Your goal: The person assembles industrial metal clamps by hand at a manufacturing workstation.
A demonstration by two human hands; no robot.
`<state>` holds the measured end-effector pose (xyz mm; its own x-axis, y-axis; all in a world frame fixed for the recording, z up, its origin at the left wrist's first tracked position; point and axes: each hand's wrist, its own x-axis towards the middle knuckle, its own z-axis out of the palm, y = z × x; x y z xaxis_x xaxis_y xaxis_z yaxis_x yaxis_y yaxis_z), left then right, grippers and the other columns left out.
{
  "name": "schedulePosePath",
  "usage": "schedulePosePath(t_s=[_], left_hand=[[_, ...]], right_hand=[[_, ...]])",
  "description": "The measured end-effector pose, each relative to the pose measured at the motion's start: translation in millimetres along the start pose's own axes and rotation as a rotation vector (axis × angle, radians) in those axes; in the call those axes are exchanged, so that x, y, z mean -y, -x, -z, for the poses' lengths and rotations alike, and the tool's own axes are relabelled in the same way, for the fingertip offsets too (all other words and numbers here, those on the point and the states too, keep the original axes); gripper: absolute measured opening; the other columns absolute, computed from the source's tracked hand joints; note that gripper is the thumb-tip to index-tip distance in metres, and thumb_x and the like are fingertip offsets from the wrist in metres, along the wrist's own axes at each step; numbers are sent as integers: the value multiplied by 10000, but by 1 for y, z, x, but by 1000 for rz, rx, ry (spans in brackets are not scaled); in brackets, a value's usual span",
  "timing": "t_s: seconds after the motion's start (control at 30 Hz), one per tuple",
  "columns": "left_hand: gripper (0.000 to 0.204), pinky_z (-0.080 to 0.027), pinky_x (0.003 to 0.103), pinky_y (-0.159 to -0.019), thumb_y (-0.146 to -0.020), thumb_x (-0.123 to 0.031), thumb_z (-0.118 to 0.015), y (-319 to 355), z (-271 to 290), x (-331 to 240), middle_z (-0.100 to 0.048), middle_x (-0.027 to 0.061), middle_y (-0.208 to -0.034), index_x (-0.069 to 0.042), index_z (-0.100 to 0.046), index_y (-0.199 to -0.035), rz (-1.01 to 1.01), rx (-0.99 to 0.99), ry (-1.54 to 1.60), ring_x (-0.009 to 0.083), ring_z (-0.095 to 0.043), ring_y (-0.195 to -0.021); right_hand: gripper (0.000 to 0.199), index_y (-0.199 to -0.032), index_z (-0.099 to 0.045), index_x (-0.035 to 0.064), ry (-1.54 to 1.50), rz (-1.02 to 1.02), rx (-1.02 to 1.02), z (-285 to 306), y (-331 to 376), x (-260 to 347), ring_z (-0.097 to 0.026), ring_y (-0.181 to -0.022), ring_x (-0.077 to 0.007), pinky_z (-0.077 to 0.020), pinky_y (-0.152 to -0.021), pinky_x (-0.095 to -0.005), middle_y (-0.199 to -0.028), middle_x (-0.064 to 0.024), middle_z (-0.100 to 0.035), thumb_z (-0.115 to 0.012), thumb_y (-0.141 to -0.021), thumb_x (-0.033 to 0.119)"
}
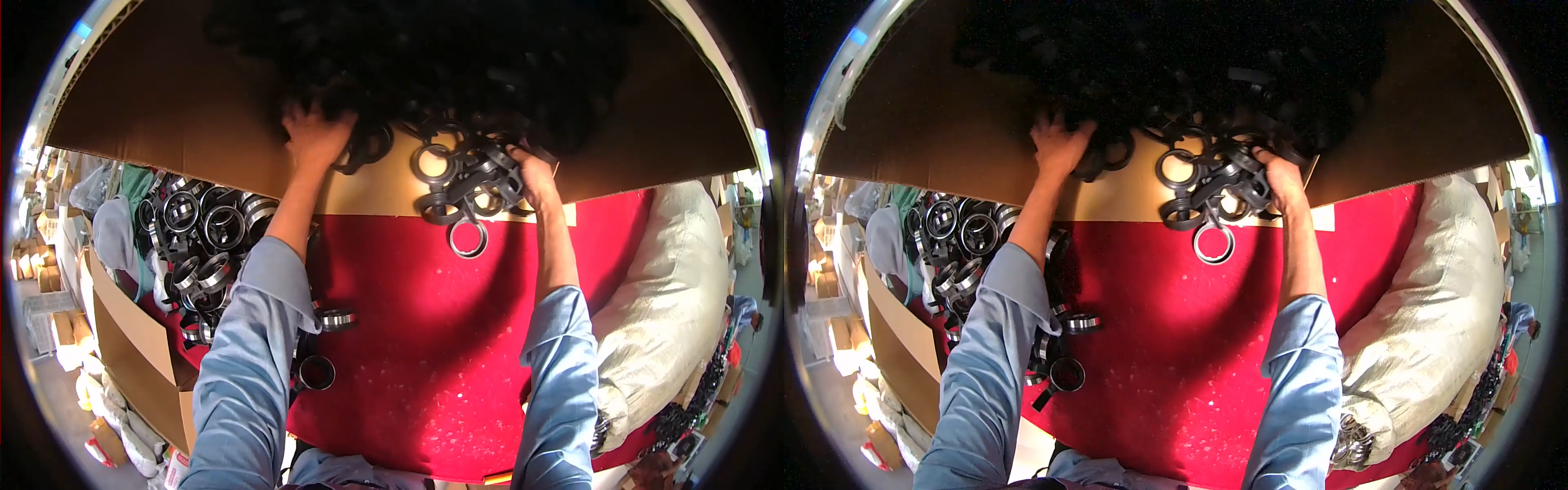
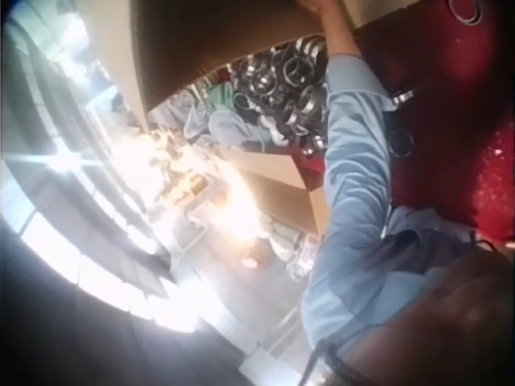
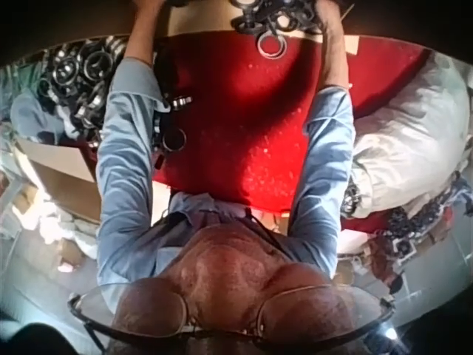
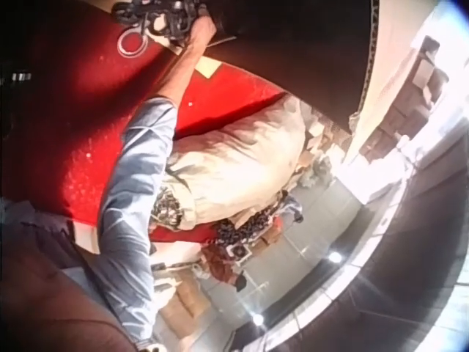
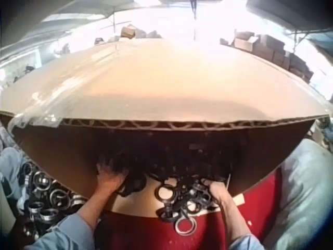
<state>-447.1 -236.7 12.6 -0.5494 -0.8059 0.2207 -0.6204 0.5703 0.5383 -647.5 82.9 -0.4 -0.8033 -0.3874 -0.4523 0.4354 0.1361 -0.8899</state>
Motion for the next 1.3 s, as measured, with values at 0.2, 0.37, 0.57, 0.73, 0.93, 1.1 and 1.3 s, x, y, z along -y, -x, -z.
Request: schedulePosePath(t_s=[0.2, 0.37, 0.57, 0.73, 0.93, 1.1, 1.3], left_hand=[[834, -378, 657, -1021, -678, -567, -725, 37, -14, -58, -418, 227, -1453, -242, -521, -1418, -213, 118, -161, 484, -311, -1341], [534, -392, 571, -1040, -654, -457, -745, 121, -15, -114, -529, 292, -1254, -207, -706, -1124, -115, 394, 235, 466, -421, -1244], [592, -478, 445, -989, -745, -289, -777, 181, 25, -147, -596, 226, -1246, -68, -608, -1268, -499, 673, 671, 383, -585, -1154], [546, -468, 433, -998, -817, -276, -730, 98, 34, -108, -646, 151, -1241, -87, -582, -1309, -426, 170, 335, 336, -614, -1136], [700, -423, 464, -1070, -812, -514, -690, 48, -56, -65, -575, 177, -1366, -180, -533, -1407, -317, 370, 314, 347, -538, -1267], [494, -301, 584, -1071, -755, -396, -696, 129, -69, -105, -498, 123, -1408, -242, -663, -1223, -407, 355, 182, 345, -392, -1347], [499, -359, 537, -1036, -664, -268, -745, 236, -24, -120, -490, 147, -1397, -99, -653, -1124, -618, 679, 371, 383, -412, -1326]], right_hand=[[499, -1318, -602, 65, 159, 136, 421, -26, 51, -8, -650, -962, -147, -514, -927, -303, -1091, -24, -692, -611, -836, -62], [509, -1343, -575, 29, 273, 33, 517, 20, 125, -12, -600, -1068, -154, -435, -1016, -303, -1149, -31, -678, -656, -842, -12], [556, -1241, -620, -31, 1132, -5, 432, 42, 213, 74, -654, -1024, -240, -528, -873, -372, -1052, -170, -716, -814, -820, 276], [610, -1386, -520, 20, 1091, 906, -55, 48, 134, 68, -649, -768, -165, -546, -713, -325, -1065, -145, -662, -741, -889, 295], [964, -1523, -346, 73, 916, 387, -13, -9, 23, 45, -536, -1300, -351, -436, -1083, -389, -1392, -241, -553, -791, -770, 477], [679, -1320, -589, 7, 924, 558, 82, -8, 47, 8, -626, -1159, -368, -491, -1000, -384, -1239, -250, -643, -817, -712, 205], [522, -1163, -616, -19, 1002, 435, 330, 55, 168, -9, -630, -1043, -359, -498, -927, -408, -1079, -208, -644, -788, -674, 50]])
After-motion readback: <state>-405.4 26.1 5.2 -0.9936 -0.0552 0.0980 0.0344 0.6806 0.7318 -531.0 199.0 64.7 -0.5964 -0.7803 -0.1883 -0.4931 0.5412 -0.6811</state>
